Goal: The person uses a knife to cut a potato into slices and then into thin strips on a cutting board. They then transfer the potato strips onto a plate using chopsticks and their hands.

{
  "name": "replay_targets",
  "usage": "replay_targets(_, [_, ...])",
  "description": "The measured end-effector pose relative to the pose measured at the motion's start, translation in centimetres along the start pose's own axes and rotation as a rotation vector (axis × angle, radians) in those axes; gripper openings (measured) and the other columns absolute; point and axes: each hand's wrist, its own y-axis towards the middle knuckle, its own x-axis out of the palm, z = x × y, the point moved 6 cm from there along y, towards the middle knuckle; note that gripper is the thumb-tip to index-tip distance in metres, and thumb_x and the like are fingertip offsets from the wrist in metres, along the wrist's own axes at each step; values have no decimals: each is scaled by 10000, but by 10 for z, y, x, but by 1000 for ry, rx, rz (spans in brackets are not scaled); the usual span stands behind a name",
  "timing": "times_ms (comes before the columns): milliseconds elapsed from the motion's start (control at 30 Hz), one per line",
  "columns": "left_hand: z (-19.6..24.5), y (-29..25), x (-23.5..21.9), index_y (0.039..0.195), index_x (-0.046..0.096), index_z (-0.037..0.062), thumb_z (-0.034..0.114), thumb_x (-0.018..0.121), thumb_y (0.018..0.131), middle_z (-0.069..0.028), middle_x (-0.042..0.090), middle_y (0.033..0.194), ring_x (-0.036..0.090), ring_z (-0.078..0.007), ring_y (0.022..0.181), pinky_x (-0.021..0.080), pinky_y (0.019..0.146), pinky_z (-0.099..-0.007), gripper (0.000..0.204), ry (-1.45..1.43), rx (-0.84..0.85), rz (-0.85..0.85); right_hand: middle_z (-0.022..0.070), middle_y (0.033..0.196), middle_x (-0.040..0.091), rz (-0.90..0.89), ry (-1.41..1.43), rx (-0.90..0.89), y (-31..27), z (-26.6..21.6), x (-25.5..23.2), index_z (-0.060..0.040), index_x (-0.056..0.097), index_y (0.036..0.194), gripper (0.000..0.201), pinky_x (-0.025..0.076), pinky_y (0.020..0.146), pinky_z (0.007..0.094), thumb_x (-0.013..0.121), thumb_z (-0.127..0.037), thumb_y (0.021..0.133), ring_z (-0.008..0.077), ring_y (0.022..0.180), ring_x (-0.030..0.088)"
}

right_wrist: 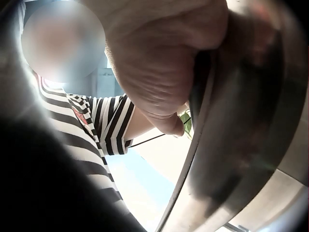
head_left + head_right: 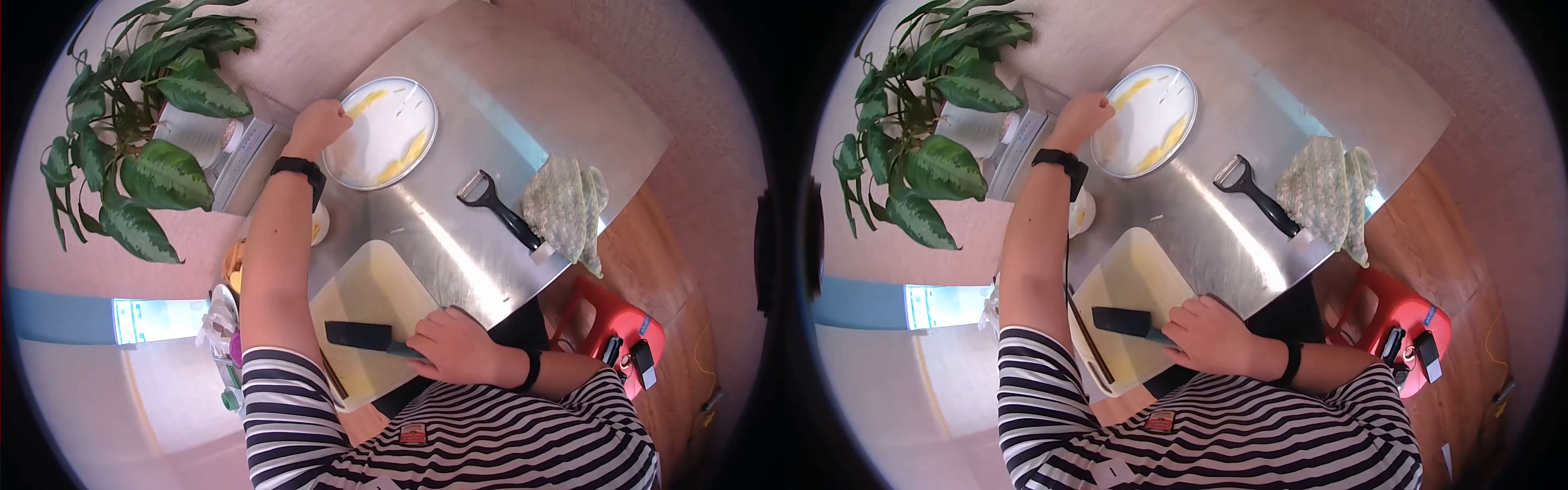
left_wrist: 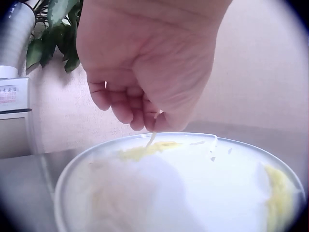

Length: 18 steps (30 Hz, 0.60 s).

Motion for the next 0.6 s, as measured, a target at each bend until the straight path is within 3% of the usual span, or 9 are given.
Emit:
replay_targets(200, [34, 53, 17, 879, 684, 35, 234, 610, 809, -172, 687, 845, 658, -361, 808, 508, 730, -452, 224, 32, 179, 57, 33, 858, 534, -59, 31, 21, 2, 3, -2, -111, 632, 940, 266, 416, 749, 340, 730, -293, 773, 208, 846, 544])
replay_targets(300, [49, 64, 20, 856, 722, 96, 225, 615, 815, -123, 688, 914, 665, -328, 862, 522, 775, -450, 173, 176, 237, 119, 27, 850, 524, -29, 78, 1, 2, 4, -5, -111, 623, 957, 270, 409, 740, 335, 729, -281, 777, 203, 838, 542])
replay_targets(367, [56, 70, 27, 851, 725, 117, 220, 588, 862, -85, 672, 947, 659, -299, 890, 507, 806, -452, 172, 299, 370, 250, 24, 854, 505, -19, 92, -12, 2, 4, -8, -91, 613, 918, 256, 411, 761, 328, 726, -270, 775, 193, 840, 534])
replay_targets(600, [51, 63, 24, 864, 734, 133, 235, 573, 892, -48, 649, 955, 616, -257, 1022, 455, 904, -481, 193, 323, 427, 251, 19, 849, 503, -14, 134, -14, 0, 6, -7, -93, 606, 910, 257, 403, 754, 324, 731, -269, 769, 180, 835, 532])
